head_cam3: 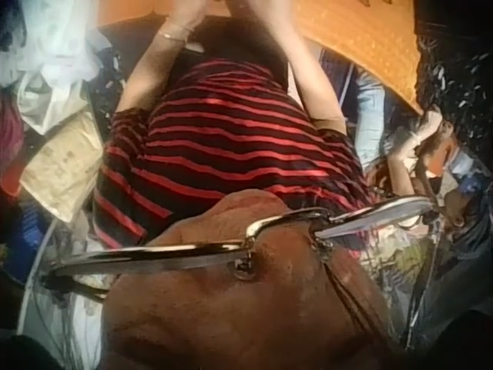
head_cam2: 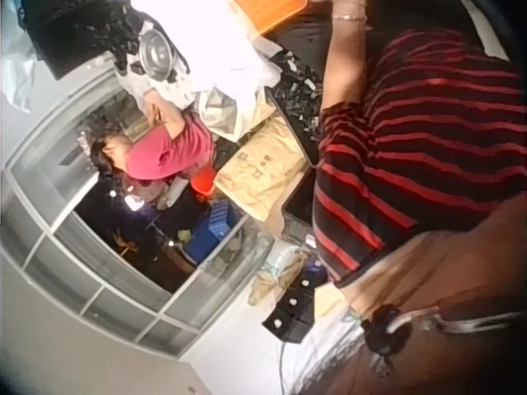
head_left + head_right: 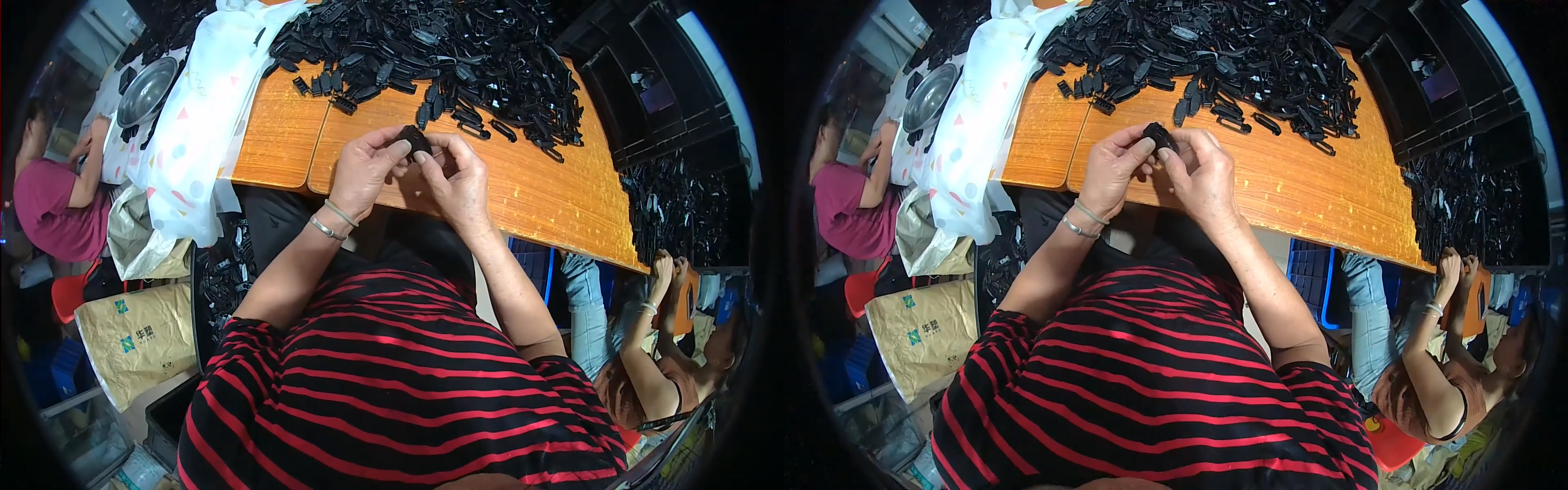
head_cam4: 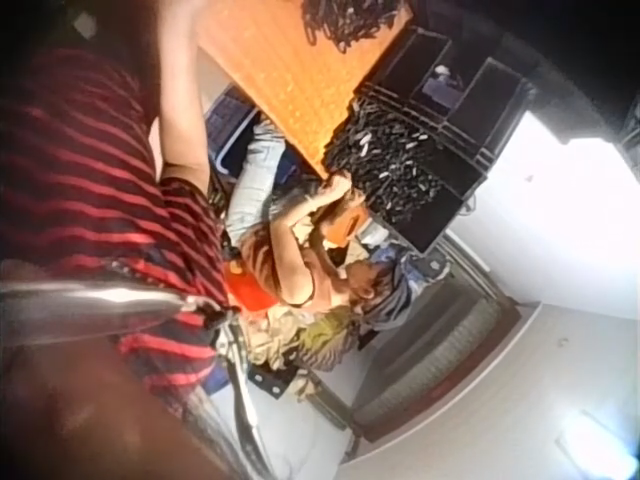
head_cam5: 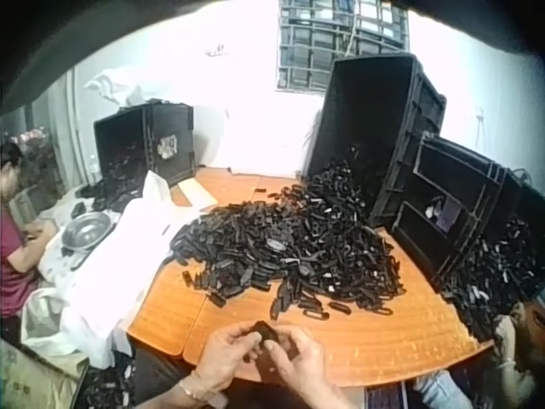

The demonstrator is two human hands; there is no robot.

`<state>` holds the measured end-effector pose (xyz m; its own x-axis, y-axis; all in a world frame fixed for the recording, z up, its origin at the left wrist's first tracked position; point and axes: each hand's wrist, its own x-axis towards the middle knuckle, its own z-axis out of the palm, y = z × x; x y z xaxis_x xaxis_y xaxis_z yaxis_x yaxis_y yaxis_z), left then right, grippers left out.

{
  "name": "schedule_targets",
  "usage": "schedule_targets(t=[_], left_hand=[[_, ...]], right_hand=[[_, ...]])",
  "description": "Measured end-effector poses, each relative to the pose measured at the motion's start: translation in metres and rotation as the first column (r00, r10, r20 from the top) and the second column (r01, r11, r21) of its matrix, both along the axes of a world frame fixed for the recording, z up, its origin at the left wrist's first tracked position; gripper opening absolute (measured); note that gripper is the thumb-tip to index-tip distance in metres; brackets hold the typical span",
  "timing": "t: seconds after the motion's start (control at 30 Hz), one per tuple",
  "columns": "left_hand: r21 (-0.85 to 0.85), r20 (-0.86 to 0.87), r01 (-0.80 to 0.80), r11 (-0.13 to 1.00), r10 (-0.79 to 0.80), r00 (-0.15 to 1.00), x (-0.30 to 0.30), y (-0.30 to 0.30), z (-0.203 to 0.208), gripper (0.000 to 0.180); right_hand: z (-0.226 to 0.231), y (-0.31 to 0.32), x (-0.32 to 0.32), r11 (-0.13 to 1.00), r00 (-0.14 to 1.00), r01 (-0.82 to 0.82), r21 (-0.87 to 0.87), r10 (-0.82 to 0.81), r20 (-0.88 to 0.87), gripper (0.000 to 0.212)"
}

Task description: Sorting and inspecting small black plastic hardware components on a wooden workbench in a manufacturing environment.

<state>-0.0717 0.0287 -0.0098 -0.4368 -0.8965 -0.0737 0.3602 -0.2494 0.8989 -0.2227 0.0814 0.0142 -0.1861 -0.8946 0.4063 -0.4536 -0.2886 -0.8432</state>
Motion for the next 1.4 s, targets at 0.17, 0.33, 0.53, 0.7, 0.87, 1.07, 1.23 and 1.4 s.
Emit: schedule_targets(t=[0.17, 0.33, 0.53, 0.7, 0.87, 1.07, 1.23, 1.4], left_hand=[[-0.174, -0.017, 0.001, 0.985, -0.004, 1.000, 0.001, 0.005, 0.019, 0.030], [-0.392, 0.059, 0.002, 0.920, 0.023, 0.998, -0.001, 0.009, 0.018, 0.033], [-0.541, 0.181, -0.044, 0.840, 0.167, 0.969, -0.002, 0.025, 0.019, 0.033], [-0.203, 0.039, 0.095, 0.975, -0.088, 0.995, 0.005, 0.030, 0.034, 0.025], [-0.421, 0.048, 0.070, 0.904, -0.055, 0.997, 0.011, 0.033, 0.028, 0.030], [-0.270, 0.192, 0.018, 0.963, 0.036, 0.981, 0.050, 0.037, 0.042, 0.034], [-0.182, 0.876, 0.372, 0.910, -0.021, 0.482, 0.144, 0.032, 0.065, 0.030], [-0.428, 0.891, 0.499, 0.753, 0.446, 0.091, 0.185, 0.037, 0.062, 0.023]], right_hand=[[0.008, 0.002, -0.004, 0.994, 0.982, -0.024, -0.109, 0.003, -0.188, 0.021], [0.006, 0.010, 0.002, 0.986, 0.985, 0.001, -0.166, -0.030, -0.170, 0.022], [-0.003, 0.019, 0.009, 0.980, 0.959, 0.029, -0.195, -0.082, -0.271, 0.031], [-0.006, 0.020, 0.014, 0.993, 0.981, 0.070, -0.099, -0.087, -0.176, 0.048], [-0.011, 0.028, 0.033, 0.986, 0.985, -0.164, 0.020, 0.165, -0.046, 0.048], [-0.005, 0.027, 0.069, 0.975, 0.978, -0.209, 0.077, 0.209, 0.005, 0.041], [-0.006, 0.010, 0.038, 0.910, 0.911, -0.390, 0.138, 0.404, -0.086, 0.029], [0.002, -0.013, -0.054, 0.987, 0.799, 0.154, -0.054, -0.157, -0.581, 0.024]])
